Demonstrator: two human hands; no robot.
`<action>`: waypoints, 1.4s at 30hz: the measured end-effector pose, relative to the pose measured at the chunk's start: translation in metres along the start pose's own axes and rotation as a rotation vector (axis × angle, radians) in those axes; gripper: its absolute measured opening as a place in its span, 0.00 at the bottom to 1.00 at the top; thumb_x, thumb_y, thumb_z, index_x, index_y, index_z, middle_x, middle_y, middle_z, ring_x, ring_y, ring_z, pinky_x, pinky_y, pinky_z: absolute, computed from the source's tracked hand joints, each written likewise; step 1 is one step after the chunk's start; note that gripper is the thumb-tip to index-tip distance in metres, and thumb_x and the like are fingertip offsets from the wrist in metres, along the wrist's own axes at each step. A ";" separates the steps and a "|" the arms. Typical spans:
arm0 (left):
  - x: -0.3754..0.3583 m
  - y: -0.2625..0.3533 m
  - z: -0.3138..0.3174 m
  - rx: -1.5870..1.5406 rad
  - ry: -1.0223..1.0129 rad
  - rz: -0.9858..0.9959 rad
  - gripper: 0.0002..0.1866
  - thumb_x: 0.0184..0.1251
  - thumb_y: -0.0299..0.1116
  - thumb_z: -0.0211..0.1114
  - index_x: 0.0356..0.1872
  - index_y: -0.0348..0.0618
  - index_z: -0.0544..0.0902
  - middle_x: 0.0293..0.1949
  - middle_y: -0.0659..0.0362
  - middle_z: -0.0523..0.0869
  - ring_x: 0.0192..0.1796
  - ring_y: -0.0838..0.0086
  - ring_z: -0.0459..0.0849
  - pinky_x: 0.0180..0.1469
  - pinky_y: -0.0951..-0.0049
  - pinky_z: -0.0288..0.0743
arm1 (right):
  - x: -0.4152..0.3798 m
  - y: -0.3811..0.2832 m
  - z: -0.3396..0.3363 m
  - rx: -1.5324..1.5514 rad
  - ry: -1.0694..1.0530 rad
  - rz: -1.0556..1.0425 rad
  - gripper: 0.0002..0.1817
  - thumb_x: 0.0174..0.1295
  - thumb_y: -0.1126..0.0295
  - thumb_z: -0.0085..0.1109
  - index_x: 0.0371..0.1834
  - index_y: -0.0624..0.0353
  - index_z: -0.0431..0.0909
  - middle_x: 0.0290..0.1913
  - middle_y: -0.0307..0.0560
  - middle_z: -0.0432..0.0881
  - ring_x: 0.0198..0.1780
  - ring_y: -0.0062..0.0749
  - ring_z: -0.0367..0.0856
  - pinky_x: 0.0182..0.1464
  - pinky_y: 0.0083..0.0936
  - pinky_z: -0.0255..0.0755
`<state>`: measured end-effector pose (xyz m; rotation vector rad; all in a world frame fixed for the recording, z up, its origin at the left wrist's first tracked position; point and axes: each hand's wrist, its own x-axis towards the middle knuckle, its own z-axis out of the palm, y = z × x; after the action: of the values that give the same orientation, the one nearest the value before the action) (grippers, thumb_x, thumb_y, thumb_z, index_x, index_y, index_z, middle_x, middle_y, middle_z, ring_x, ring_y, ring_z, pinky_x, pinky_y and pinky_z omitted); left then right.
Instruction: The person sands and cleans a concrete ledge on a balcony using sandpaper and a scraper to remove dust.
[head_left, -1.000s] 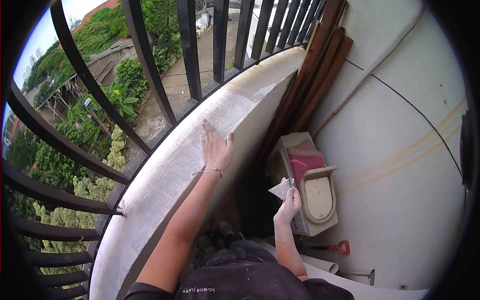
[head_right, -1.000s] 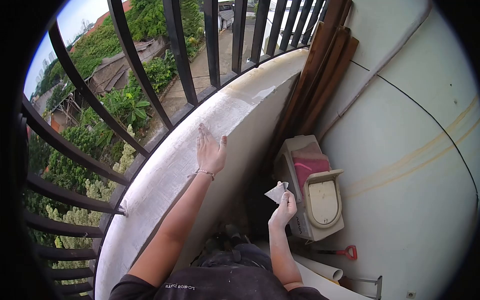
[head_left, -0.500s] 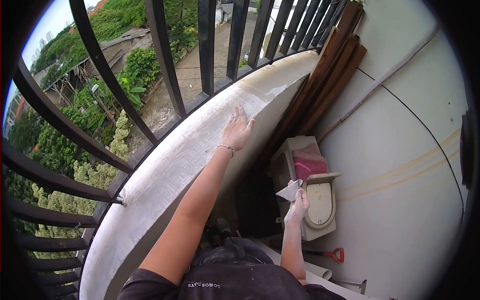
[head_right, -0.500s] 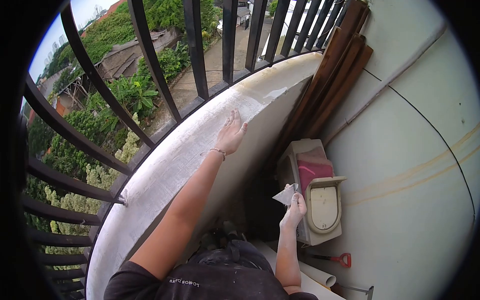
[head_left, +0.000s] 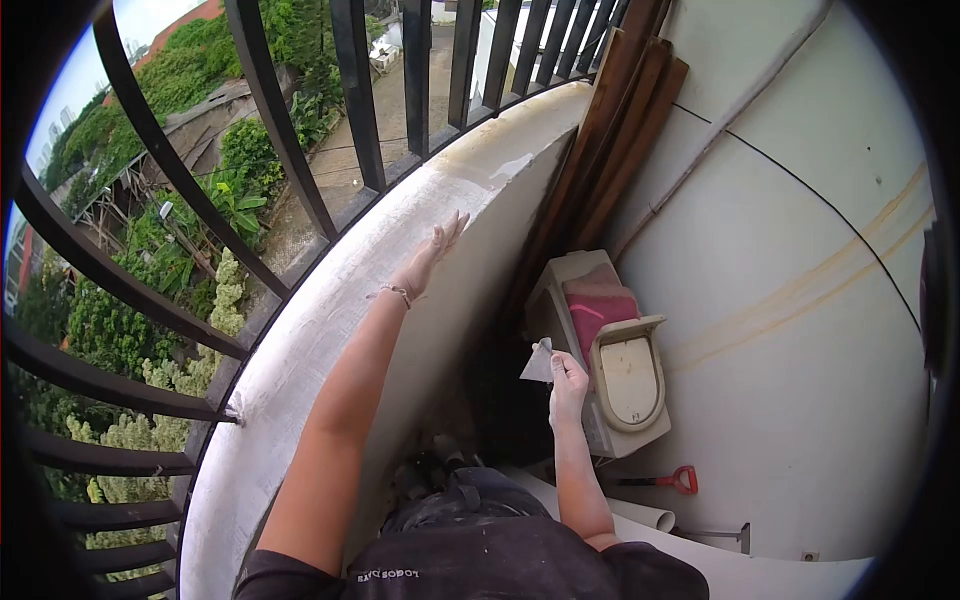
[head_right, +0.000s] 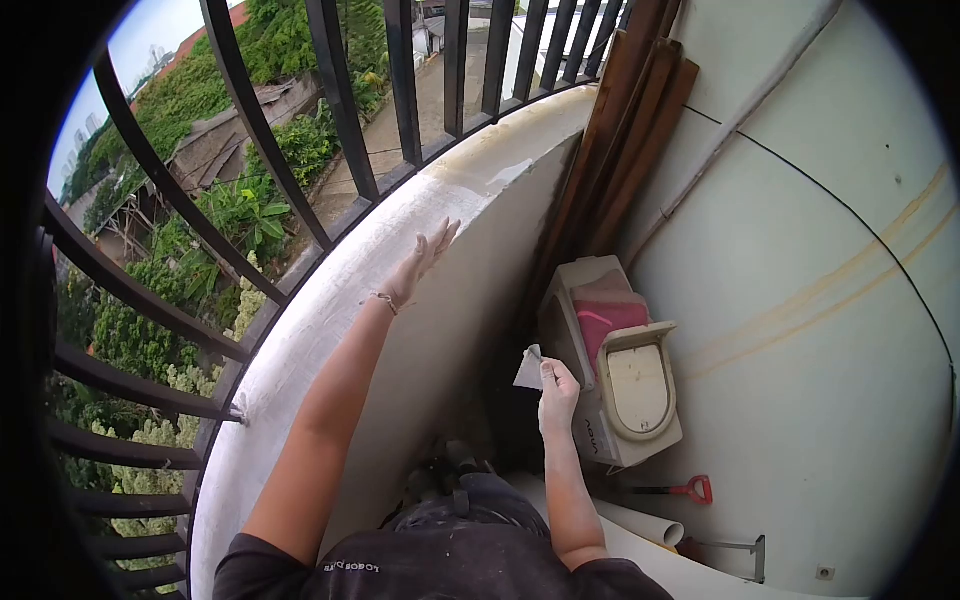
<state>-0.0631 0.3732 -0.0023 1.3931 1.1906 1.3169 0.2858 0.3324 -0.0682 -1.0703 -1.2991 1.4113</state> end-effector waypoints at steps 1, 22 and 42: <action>-0.002 -0.001 0.001 0.033 0.008 0.010 0.48 0.77 0.74 0.26 0.85 0.49 0.47 0.85 0.60 0.56 0.86 0.61 0.48 0.84 0.59 0.41 | 0.002 -0.001 -0.002 -0.017 0.006 -0.003 0.14 0.80 0.70 0.53 0.51 0.71 0.84 0.52 0.49 0.89 0.51 0.25 0.85 0.61 0.24 0.74; -0.019 0.058 0.008 0.533 0.011 -0.039 0.42 0.83 0.63 0.39 0.85 0.43 0.49 0.84 0.40 0.50 0.87 0.51 0.33 0.84 0.51 0.35 | 0.009 0.001 -0.022 -0.048 0.054 -0.025 0.12 0.78 0.70 0.57 0.48 0.69 0.85 0.43 0.38 0.86 0.46 0.18 0.81 0.53 0.19 0.72; -0.043 0.031 -0.092 1.063 0.344 -0.646 0.45 0.76 0.67 0.51 0.62 0.22 0.72 0.60 0.32 0.81 0.66 0.48 0.81 0.68 0.57 0.73 | 0.042 0.027 -0.027 0.004 0.038 -0.021 0.12 0.79 0.72 0.54 0.46 0.69 0.85 0.41 0.39 0.85 0.44 0.19 0.80 0.52 0.21 0.74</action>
<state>-0.1513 0.3227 0.0276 1.2354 2.5273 0.4193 0.3020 0.3786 -0.0974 -1.0733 -1.2760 1.3715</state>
